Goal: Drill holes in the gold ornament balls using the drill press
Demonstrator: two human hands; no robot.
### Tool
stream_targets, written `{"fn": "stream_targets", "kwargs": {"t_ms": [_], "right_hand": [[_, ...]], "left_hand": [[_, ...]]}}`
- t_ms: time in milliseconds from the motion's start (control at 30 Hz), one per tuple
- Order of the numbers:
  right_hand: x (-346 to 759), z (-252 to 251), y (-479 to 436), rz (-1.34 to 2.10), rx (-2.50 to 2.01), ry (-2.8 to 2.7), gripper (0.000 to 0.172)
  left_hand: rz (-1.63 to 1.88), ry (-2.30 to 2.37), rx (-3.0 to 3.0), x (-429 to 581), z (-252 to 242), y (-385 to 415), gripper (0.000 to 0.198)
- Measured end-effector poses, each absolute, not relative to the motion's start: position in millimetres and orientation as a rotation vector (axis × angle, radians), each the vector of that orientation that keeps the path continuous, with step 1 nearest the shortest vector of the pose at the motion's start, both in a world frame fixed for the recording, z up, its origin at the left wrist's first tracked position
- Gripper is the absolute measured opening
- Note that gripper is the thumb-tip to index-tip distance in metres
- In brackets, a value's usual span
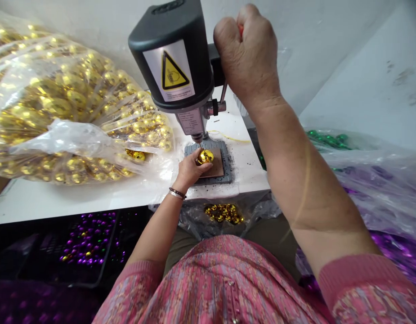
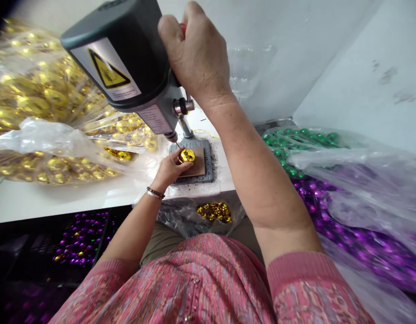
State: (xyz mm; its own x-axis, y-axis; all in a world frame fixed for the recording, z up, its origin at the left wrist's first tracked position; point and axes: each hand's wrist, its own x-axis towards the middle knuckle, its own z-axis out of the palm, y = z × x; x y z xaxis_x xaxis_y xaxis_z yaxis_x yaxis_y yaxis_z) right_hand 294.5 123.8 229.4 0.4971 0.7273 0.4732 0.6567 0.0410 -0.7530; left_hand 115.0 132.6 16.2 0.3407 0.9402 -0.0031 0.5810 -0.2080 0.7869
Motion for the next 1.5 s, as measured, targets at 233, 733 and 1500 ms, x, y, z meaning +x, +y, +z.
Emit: {"fn": "stream_targets", "kwargs": {"t_ms": [233, 733, 1500], "right_hand": [[291, 216, 100, 0.016, -1.556, -1.232, 0.043], [291, 118, 50, -0.507, -1.285, -1.447, 0.014], [277, 78, 60, -0.445, -1.243, -1.161, 0.018]], "left_hand": [[0.628, 1.357, 1.900, 113, 13, 132, 0.072], [0.548, 1.410, 2.011, 115, 19, 127, 0.071], [0.594, 1.420, 1.971, 115, 18, 125, 0.071]]}}
